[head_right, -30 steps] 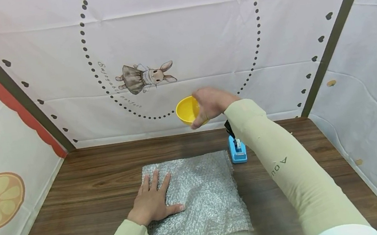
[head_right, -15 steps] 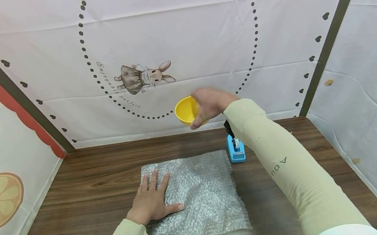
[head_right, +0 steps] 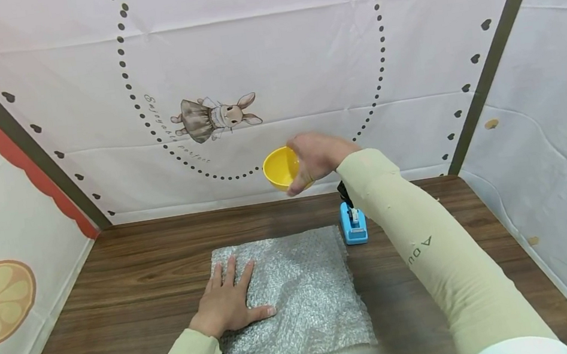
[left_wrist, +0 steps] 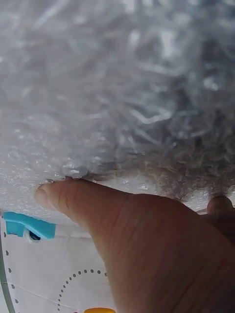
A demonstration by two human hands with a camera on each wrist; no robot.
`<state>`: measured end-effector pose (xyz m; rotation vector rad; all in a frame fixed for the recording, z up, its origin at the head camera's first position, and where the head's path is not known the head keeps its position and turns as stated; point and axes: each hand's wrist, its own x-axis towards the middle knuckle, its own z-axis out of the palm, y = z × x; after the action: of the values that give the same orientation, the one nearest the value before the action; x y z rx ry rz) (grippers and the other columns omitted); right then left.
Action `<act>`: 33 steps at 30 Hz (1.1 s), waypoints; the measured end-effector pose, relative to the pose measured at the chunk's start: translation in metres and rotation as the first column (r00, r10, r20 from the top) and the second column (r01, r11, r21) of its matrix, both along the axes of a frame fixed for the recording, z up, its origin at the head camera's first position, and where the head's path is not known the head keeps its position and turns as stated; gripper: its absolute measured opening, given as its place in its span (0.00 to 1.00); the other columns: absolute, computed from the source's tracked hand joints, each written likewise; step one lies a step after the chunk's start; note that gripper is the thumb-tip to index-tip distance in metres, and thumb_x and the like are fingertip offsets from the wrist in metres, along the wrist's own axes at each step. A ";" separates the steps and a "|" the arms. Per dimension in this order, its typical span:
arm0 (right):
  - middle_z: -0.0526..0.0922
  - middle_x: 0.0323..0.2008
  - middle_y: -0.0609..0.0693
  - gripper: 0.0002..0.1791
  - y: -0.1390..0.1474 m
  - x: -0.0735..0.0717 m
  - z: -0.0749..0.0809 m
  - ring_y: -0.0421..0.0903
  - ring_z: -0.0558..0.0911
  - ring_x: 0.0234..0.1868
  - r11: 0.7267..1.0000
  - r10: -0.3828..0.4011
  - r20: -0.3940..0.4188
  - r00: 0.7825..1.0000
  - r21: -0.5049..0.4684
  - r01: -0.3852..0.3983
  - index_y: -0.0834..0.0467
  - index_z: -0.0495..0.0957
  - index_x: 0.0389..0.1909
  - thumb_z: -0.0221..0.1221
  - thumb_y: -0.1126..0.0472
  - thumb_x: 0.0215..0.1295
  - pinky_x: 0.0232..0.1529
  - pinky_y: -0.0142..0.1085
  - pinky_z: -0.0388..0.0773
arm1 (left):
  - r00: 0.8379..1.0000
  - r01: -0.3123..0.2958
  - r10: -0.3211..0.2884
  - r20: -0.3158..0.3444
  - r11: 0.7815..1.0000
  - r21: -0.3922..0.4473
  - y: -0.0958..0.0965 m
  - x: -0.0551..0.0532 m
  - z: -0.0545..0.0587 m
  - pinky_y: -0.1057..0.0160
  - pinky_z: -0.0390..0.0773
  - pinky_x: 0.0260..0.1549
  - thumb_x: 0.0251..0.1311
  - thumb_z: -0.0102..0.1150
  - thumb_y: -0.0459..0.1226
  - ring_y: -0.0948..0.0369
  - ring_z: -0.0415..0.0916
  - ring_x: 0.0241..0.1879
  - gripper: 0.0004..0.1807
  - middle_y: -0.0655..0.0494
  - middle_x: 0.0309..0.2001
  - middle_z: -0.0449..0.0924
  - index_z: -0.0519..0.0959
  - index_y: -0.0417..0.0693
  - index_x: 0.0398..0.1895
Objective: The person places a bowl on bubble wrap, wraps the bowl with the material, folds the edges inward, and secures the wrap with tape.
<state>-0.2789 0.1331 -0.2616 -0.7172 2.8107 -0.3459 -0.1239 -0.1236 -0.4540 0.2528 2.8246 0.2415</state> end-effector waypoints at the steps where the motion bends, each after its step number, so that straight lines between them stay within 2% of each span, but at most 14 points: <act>1: 0.80 0.56 0.56 0.51 0.000 0.001 0.000 0.53 0.76 0.52 1.000 0.002 -0.001 1.000 -0.002 -0.002 0.60 0.70 0.70 0.79 0.42 0.48 0.54 0.45 0.79 | 1.000 -0.001 0.001 0.000 1.000 0.000 0.000 0.000 0.000 0.36 0.50 0.80 0.54 0.63 0.73 0.31 0.38 0.83 0.63 0.34 0.84 0.41 0.52 0.52 0.85; 9: 0.79 0.60 0.56 0.54 0.000 0.002 0.000 0.53 0.76 0.53 1.000 0.024 -0.012 1.000 0.000 -0.024 0.60 0.67 0.73 0.78 0.42 0.49 0.55 0.45 0.79 | 1.000 -0.007 0.007 0.000 1.000 0.003 0.000 0.001 0.000 0.37 0.50 0.81 0.53 0.64 0.73 0.31 0.38 0.83 0.63 0.34 0.84 0.41 0.53 0.52 0.85; 33: 0.79 0.60 0.54 0.56 -0.003 0.007 0.001 0.53 0.77 0.53 0.997 0.078 -0.028 0.997 0.003 -0.078 0.58 0.66 0.74 0.79 0.43 0.46 0.55 0.45 0.80 | 1.000 -0.016 0.016 0.011 1.000 0.009 0.001 0.000 0.000 0.36 0.50 0.80 0.53 0.65 0.73 0.32 0.37 0.83 0.63 0.35 0.85 0.40 0.52 0.53 0.85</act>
<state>-0.2715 0.1302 -0.2611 -0.8348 2.7994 -0.3214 -0.1237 -0.1224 -0.4540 0.2304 2.8160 0.2591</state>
